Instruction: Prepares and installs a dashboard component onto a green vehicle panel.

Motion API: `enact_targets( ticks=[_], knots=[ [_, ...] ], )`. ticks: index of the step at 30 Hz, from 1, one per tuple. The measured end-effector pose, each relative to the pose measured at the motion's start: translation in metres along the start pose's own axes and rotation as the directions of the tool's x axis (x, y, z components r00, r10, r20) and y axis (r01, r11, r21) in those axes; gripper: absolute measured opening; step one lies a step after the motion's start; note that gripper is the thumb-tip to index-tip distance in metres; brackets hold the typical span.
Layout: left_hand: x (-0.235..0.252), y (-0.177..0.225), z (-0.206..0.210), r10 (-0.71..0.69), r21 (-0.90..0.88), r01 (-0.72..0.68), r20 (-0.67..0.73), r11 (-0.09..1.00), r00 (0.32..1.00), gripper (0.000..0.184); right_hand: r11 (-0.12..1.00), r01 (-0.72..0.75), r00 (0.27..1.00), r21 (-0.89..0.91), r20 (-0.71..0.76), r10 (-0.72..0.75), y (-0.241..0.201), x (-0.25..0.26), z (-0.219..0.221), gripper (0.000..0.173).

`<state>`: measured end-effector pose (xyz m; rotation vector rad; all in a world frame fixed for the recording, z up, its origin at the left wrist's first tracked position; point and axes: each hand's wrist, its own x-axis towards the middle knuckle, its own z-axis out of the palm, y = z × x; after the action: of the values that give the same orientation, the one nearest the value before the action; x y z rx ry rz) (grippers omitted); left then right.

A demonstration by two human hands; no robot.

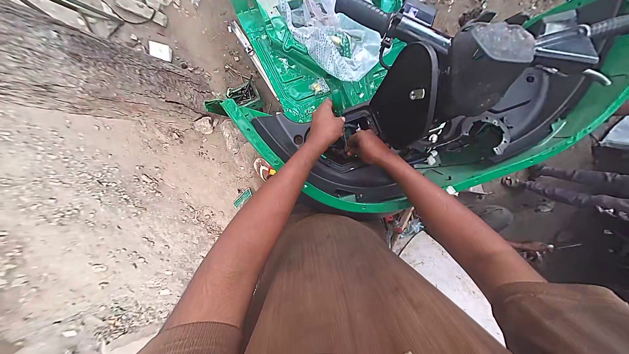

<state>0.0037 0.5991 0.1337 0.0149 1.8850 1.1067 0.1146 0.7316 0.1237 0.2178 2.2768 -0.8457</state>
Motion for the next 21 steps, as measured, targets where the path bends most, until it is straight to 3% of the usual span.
enact_targets(
  ticks=[15, 21],
  knots=[
    [0.007, -0.004, 0.002, -0.036, 0.108, 0.030, 0.055, 0.994, 0.998, 0.043, 0.998, -0.046, 0.996, -0.044, 0.070, 0.049, 0.004, 0.009, 0.012, 0.013],
    [0.009, -0.003, -0.005, -0.099, 0.060, 0.094, 0.086, 0.994, 0.991, 0.046, 0.991, -0.102, 0.992, -0.086, 0.065, 0.108, -0.009, 0.010, 0.019, 0.016]
  ],
)
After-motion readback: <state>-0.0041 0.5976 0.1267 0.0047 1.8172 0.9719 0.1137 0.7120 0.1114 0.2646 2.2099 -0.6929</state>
